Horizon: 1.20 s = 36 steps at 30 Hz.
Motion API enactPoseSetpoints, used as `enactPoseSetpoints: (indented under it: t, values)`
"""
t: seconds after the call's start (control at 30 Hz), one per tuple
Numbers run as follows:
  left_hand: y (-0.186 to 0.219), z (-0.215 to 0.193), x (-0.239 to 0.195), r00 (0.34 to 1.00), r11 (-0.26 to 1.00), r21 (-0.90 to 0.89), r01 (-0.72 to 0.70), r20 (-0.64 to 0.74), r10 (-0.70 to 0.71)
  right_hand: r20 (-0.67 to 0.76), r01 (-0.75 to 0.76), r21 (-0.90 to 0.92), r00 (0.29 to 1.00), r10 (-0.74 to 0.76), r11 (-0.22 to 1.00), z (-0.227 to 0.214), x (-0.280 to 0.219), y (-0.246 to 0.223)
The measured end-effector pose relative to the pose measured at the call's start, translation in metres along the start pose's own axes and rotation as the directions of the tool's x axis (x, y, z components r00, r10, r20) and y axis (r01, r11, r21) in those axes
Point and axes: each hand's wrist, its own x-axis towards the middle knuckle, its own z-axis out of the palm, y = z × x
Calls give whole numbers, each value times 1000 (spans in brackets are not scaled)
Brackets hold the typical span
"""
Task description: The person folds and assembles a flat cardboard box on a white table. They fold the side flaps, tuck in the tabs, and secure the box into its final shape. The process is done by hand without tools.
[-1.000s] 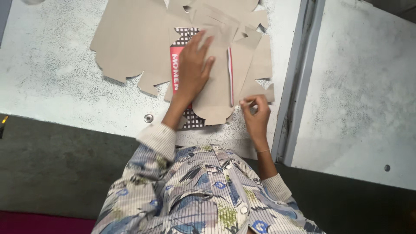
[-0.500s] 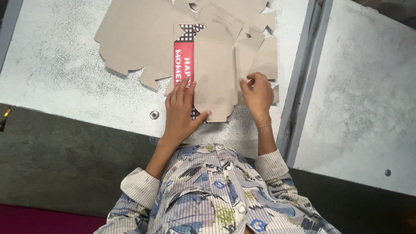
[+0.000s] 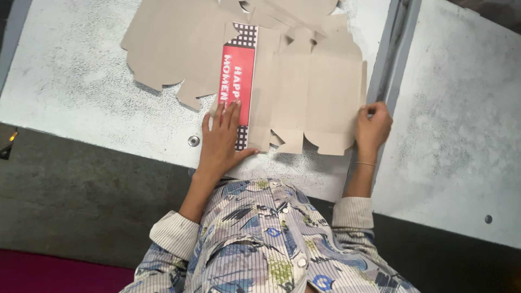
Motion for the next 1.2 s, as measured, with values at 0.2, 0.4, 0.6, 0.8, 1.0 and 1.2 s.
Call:
enactPoseSetpoints:
  t: [0.2, 0.4, 0.6, 0.8, 1.0, 1.2]
  values:
    - [-2, -8, -10, 996, 968, -252, -16, -91, -8, -81, 185, -343, 971, -225, 921, -14, -1, -8]
    - [24, -20, 28, 955, 979, -179, -95, -296, 38, 129, 365, 174, 912, -389, 915, 14, 19, -93]
    - [35, -7, 95, 956, 985, -56, 162, -237, -170, 52, 293, 41, 954, -295, 955, 76, 60, -144]
    - [-12, -10, 66, 881, 785, -437, 440, 39, -472, 61, -11, 146, 998, 2, 989, 94, 51, -124]
    - [33, -2, 76, 959, 966, -60, 253, -119, -258, -19, 82, 238, 997, -80, 968, 94, 50, -122]
    - [9, -9, 62, 968, 836, -492, 243, 69, -241, -48, 409, 310, 908, -415, 859, 58, 45, -110]
